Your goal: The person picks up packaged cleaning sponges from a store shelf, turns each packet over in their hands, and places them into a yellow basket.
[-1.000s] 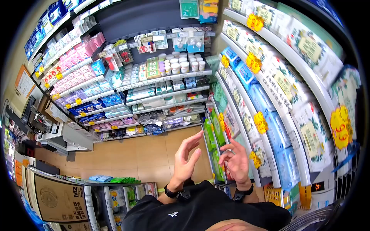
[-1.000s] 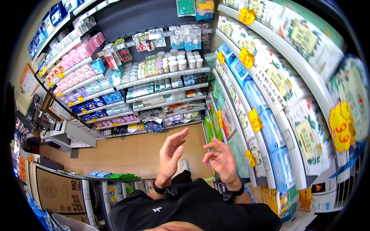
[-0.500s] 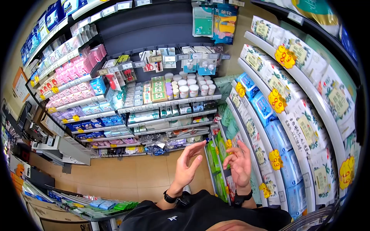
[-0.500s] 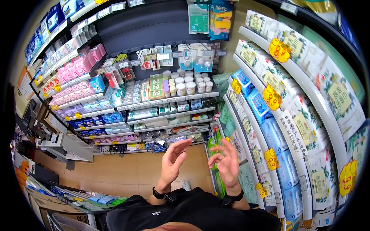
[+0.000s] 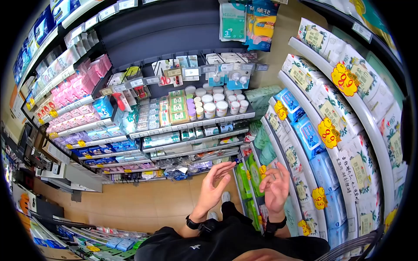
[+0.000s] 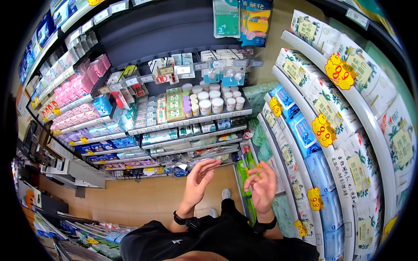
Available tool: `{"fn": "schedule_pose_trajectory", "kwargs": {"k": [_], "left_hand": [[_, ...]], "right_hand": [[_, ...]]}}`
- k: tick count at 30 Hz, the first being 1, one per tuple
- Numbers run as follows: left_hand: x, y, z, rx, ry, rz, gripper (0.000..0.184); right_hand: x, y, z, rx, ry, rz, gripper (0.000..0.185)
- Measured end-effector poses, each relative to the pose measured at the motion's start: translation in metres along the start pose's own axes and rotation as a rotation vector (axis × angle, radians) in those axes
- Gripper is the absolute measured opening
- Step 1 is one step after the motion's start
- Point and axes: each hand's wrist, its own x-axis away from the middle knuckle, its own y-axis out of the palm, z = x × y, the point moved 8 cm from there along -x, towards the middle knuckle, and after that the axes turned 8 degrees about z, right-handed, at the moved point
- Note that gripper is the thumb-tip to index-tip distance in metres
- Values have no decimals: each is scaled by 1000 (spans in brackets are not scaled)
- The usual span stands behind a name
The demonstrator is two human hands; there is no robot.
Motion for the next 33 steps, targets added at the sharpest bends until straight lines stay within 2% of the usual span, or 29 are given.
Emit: {"fn": "schedule_pose_trajectory", "kwargs": {"k": [7, 13, 19, 20, 22, 25, 26, 27, 28, 30, 33], "left_hand": [[-72, 15, -2, -55, 30, -48, 39], [-175, 61, 19, -94, 191, -131, 40], [-288, 109, 57, -362, 518, -71, 42], [-310, 116, 58, -372, 473, -60, 39], [-361, 130, 58, -380, 542, -28, 39], [-439, 142, 49, -444, 532, 35, 44], [-462, 144, 51, -491, 606, 96, 48], [-480, 147, 56, -535, 684, 158, 52], [-494, 153, 59, -532, 689, 157, 52], [-516, 156, 66, -629, 744, 292, 57], [-551, 156, 59, -617, 730, 297, 64]], "right_hand": [[-57, -11, 16, -24, -68, 2, 61], [-114, -24, 19, -51, -161, -18, 60], [-157, -40, 23, -44, -184, -18, 61], [-163, -43, 26, -36, -178, -28, 61], [-173, -50, 31, -40, -184, -23, 61], [-182, -58, 33, -27, -184, -11, 62], [-185, -60, 32, -8, -184, -9, 62], [-189, -62, 31, -7, -190, -10, 62], [-192, -64, 32, 2, -173, -15, 62], [-198, -69, 36, 16, -154, -16, 63], [-209, -74, 41, 11, -148, -28, 63]]}}
